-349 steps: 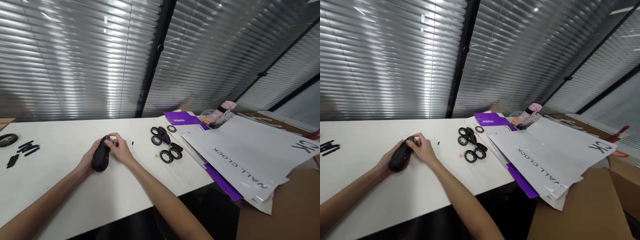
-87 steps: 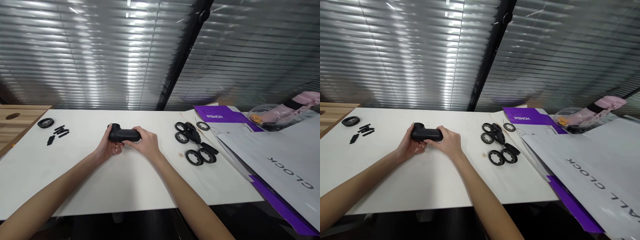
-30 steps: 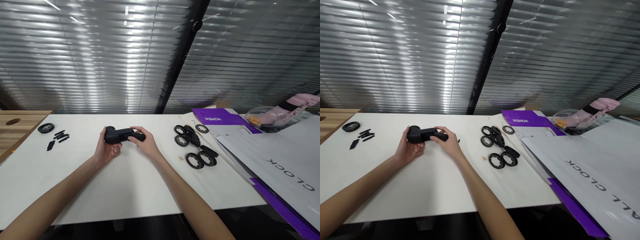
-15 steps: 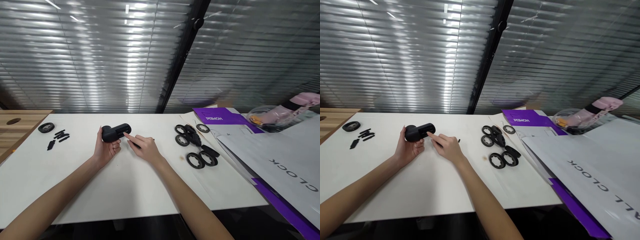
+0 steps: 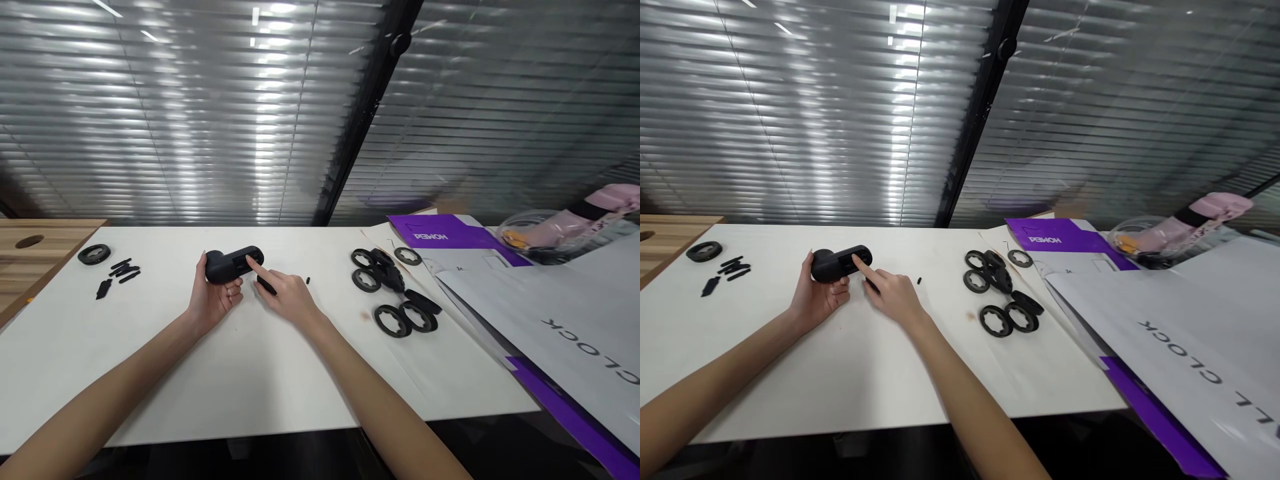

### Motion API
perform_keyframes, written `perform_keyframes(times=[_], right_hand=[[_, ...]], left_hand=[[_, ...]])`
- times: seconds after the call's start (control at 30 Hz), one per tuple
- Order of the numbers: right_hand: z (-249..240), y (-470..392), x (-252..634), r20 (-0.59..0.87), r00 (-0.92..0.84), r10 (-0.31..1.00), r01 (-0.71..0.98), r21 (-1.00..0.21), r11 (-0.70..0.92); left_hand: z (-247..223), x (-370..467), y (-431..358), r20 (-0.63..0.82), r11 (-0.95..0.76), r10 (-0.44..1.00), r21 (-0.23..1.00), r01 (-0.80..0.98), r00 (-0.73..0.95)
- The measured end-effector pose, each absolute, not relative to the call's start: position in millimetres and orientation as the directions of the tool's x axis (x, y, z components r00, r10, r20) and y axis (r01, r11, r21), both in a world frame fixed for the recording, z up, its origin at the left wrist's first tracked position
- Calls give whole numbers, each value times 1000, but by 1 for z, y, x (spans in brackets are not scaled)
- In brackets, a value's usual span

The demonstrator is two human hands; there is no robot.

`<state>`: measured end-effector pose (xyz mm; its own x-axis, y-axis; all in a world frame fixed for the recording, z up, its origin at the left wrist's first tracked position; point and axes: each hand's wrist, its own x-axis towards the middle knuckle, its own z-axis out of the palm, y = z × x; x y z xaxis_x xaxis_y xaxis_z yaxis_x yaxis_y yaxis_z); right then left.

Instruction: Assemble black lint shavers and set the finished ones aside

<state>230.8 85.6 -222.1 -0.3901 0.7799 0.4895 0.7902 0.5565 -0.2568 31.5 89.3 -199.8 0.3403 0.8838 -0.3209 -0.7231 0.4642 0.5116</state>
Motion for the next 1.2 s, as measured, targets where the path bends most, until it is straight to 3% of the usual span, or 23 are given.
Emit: perform_keyframes(times=[1.2], right_hand=[[-221,88,234,509,-382,771,788,-256,559]], left_hand=[[-202,31,89,-314,449,892,528,-721,325]])
